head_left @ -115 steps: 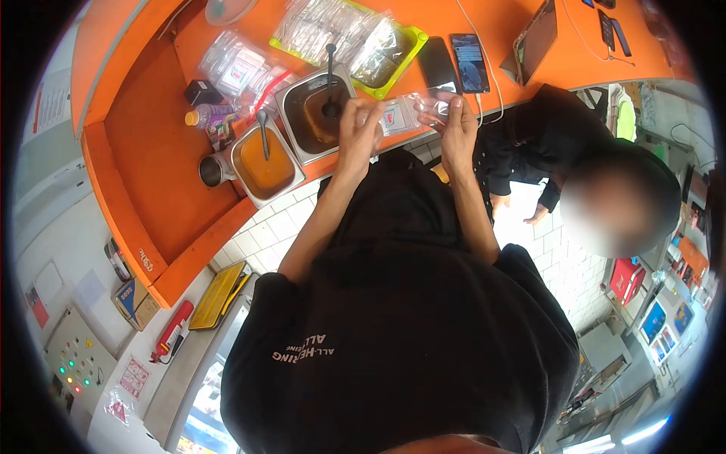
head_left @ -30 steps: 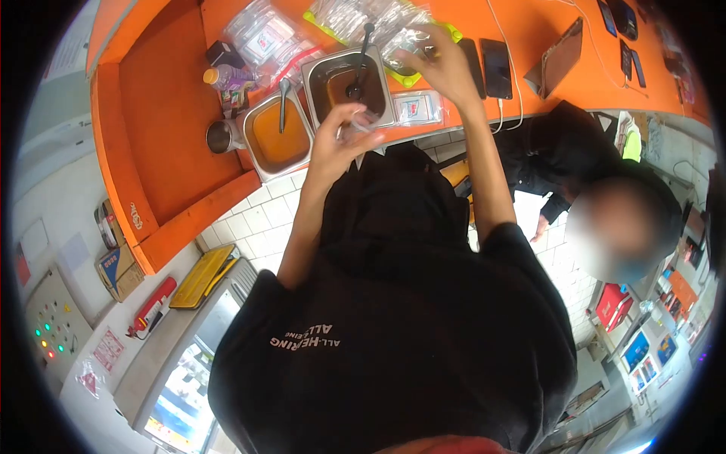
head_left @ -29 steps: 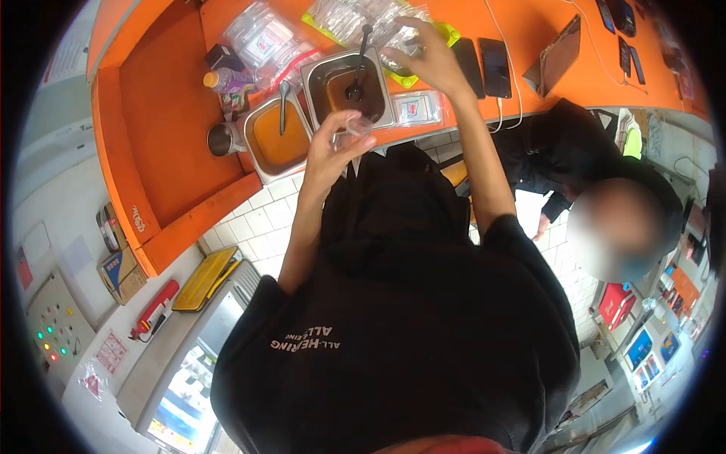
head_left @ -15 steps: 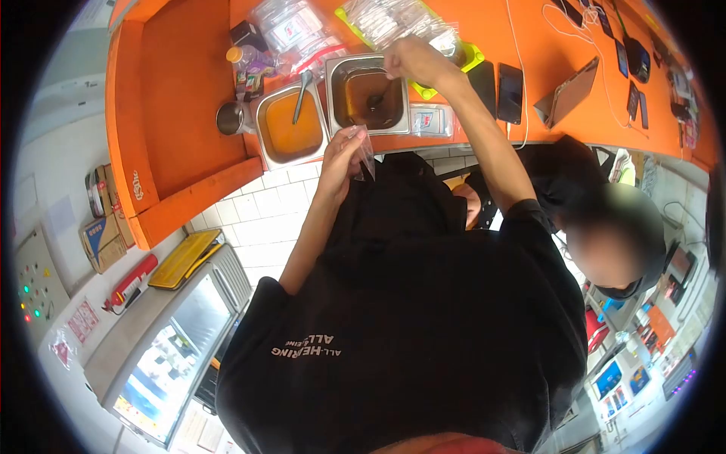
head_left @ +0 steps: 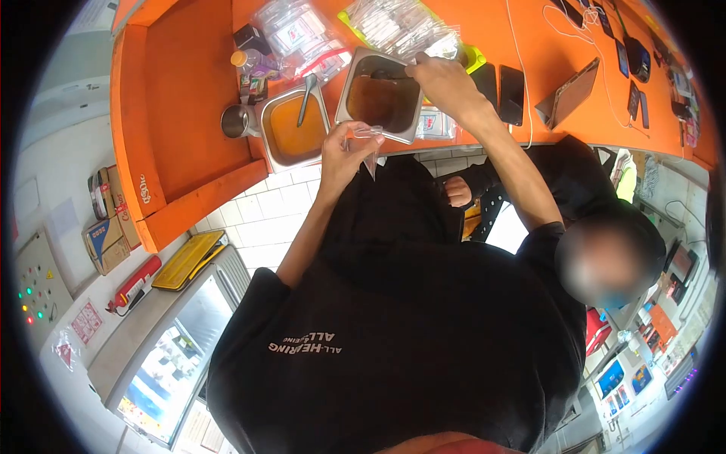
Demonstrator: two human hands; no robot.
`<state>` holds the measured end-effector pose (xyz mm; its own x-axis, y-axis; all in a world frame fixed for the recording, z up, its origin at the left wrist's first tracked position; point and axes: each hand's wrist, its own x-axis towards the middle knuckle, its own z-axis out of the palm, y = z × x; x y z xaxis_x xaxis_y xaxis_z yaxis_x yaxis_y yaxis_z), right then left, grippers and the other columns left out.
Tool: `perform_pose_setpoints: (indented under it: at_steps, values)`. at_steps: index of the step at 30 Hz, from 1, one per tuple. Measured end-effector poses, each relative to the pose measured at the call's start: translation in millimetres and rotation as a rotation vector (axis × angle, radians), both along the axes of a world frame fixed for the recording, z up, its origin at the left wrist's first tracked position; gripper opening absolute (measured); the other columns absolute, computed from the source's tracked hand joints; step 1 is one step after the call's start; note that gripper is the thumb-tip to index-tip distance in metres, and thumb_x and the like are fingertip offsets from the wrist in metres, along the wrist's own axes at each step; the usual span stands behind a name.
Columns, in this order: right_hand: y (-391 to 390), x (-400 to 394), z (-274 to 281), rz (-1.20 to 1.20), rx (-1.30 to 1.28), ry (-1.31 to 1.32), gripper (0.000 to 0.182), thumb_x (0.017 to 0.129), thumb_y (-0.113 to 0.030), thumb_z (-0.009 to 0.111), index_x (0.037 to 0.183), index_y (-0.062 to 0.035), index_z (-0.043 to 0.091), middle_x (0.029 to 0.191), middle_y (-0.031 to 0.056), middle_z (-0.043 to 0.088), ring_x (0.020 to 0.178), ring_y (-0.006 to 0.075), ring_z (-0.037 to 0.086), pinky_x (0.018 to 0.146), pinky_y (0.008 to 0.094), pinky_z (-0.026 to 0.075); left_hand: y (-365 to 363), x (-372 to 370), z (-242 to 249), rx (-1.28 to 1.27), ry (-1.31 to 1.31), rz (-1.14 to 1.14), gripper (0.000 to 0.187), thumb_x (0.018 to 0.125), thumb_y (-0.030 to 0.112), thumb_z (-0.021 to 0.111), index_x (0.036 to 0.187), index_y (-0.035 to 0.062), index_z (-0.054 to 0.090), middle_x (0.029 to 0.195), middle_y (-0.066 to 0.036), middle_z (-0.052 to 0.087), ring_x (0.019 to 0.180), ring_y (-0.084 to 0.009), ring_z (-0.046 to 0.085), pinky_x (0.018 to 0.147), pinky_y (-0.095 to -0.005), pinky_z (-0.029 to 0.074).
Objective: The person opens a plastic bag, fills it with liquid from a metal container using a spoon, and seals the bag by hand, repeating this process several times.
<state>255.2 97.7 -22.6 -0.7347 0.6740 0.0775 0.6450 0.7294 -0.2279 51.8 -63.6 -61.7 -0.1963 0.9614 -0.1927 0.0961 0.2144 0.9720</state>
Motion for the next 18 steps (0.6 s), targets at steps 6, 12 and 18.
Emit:
perform_pose_setpoints:
  at_steps: [6, 12, 18]
  values:
    - [-18, -14, -17, -0.046, 0.066, -0.142, 0.018, 0.081, -0.005, 0.059, 0.097, -0.0032, 0.067, 0.102, 0.0162, 0.061, 0.090, 0.0284, 0.069, 0.070, 0.0390, 0.056, 12, -22, 8, 0.083, 0.261, -0.150, 0.039, 0.072, 0.027, 0.086, 0.094, -0.0004, 0.070, 0.093, -0.012, 0.069, 0.088, -0.0216, 0.066, 0.078, -0.0323, 0.049]
    - [-29, -12, -25, 0.007, 0.144, -0.331, 0.009, 0.081, -0.007, 0.060, 0.084, -0.0061, 0.069, 0.084, 0.0102, 0.068, 0.079, 0.0243, 0.071, 0.063, 0.0323, 0.056, 23, -23, 21, -0.096, 0.235, -0.183, 0.043, 0.069, 0.031, 0.088, 0.093, 0.0003, 0.071, 0.088, -0.010, 0.070, 0.080, -0.0189, 0.067, 0.070, -0.0306, 0.050]
    - [-24, -1, -28, 0.046, 0.133, -0.218, 0.009, 0.080, -0.006, 0.060, 0.083, -0.0052, 0.068, 0.087, 0.0119, 0.068, 0.076, 0.0248, 0.071, 0.064, 0.0333, 0.056, 28, -11, 26, 0.150, 0.359, -0.135, 0.042, 0.069, 0.032, 0.088, 0.091, 0.0015, 0.071, 0.085, -0.010, 0.069, 0.071, -0.0176, 0.066, 0.063, -0.0307, 0.050]
